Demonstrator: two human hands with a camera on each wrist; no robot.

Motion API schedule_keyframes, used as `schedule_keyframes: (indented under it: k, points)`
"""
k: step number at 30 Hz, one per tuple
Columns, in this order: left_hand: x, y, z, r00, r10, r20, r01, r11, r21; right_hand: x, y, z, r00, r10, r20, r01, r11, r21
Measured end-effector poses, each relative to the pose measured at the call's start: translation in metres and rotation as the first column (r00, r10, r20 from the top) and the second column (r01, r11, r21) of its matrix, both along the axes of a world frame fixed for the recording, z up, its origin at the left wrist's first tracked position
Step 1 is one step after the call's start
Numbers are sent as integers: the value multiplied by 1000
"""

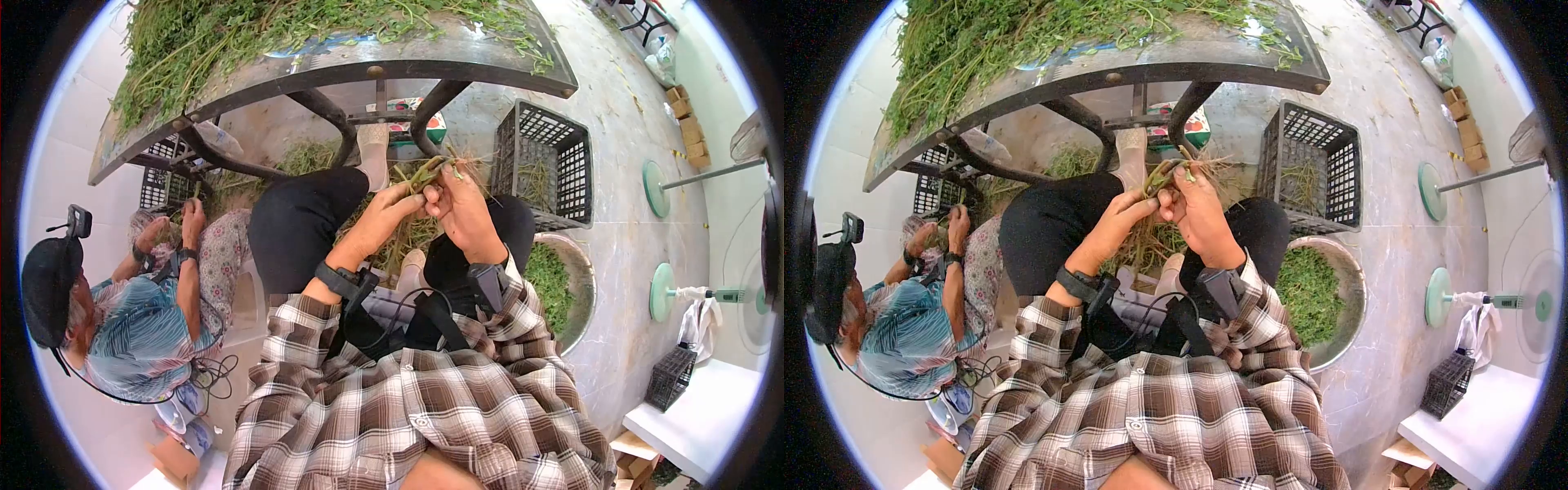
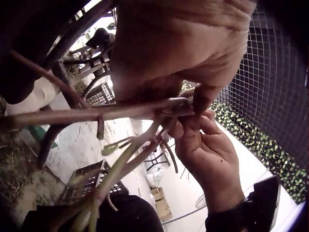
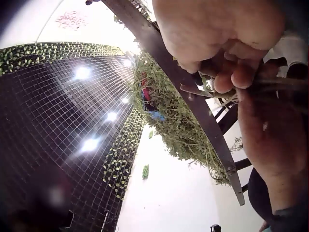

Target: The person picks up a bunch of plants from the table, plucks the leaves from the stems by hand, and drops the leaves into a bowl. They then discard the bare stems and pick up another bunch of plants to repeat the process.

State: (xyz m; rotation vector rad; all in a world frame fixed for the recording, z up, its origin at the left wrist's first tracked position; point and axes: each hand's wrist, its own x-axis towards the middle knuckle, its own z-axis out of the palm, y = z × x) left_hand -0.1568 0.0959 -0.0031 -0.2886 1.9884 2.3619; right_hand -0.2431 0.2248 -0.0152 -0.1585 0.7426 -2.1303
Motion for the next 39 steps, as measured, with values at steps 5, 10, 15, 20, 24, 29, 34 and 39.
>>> schedule_keyframes:
  k: [5, 10, 15, 20, 24, 29, 34, 39]
  points:
    - [-2, 4, -9, 998, 34, -48, -27, 989, 146, 6, -2, 1, 1000, -11, -15, 11, 1000, -8]
    - [-3, 1, -17, 999, 30, 27, -28, 998, -53, 7, -4, -9, 997, -60, 47, 58, 997, 49]
    - [-1, 6, -12, 997, 66, 27, -62, 991, -121, 7, -2, -5, 993, -88, 81, 79, 992, 101]
    - [-1, 8, -8, 993, 89, -74, -103, 969, -224, 5, -1, 1, 999, -46, 19, 43, 989, 142]
    - [3, 12, -3, 987, 69, -145, -128, 882, -453, 3, 2, -6, 994, -50, 102, 36, 990, 137]
    - [6, 14, -5, 992, -24, -126, -44, 859, -510, -3, 10, -18, 991, 96, 88, -113, 969, 218]
    - [6, 15, -8, 976, -115, -186, 30, 912, -409, -1, 22, -13, 968, 177, 175, -214, 952, 219]
    - [-1, -6, 1, 986, 168, 17, -168, 968, 186, 0, 27, -33, 936, 110, 334, -175, 969, 172]
